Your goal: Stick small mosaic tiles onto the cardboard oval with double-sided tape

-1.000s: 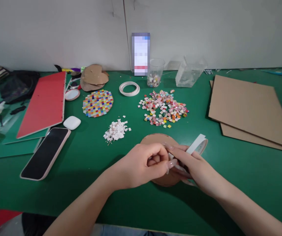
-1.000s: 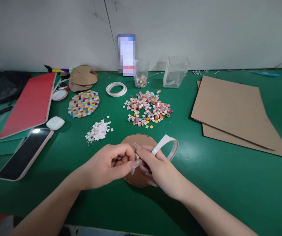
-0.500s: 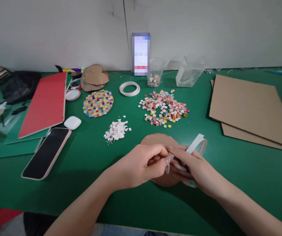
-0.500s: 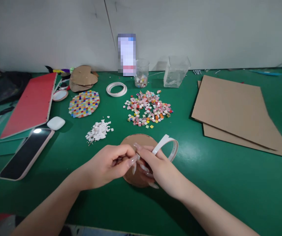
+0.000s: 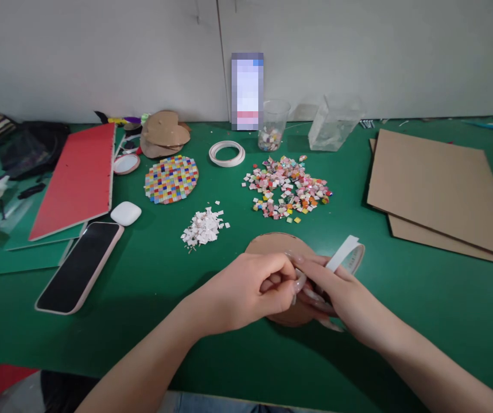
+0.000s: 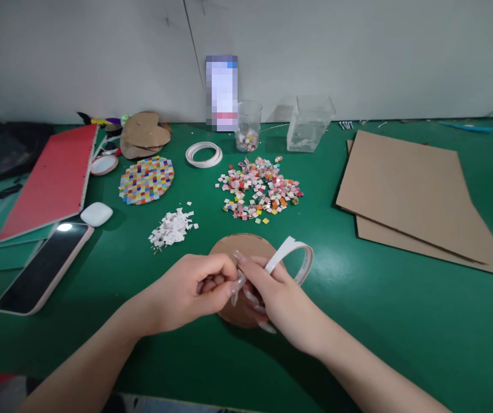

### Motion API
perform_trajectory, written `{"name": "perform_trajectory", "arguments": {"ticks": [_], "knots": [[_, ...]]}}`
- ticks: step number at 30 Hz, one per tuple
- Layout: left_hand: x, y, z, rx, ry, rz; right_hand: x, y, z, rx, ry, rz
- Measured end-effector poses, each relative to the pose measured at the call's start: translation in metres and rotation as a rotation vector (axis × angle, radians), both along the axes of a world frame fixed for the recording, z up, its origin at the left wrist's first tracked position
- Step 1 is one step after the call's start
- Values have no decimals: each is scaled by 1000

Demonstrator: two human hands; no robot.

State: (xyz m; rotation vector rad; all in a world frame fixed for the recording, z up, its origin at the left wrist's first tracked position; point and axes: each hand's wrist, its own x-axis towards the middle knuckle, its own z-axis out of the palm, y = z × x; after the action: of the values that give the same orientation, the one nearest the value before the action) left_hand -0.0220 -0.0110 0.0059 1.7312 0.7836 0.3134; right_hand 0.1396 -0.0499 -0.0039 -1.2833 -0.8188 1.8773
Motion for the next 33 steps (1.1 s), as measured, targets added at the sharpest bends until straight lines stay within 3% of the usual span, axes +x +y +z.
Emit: {"name": "perform_trajectory", "arguments": {"ticks": [8, 19, 33], "knots": [[-1, -1, 1, -86, -36, -12, 0, 2, -2, -41, 81, -31], [-1, 0, 1, 78, 13, -12, 0, 2, 0, -10, 34, -12], [1, -1, -4, 96, 21, 2, -2, 1, -2, -6, -55, -20]]}}
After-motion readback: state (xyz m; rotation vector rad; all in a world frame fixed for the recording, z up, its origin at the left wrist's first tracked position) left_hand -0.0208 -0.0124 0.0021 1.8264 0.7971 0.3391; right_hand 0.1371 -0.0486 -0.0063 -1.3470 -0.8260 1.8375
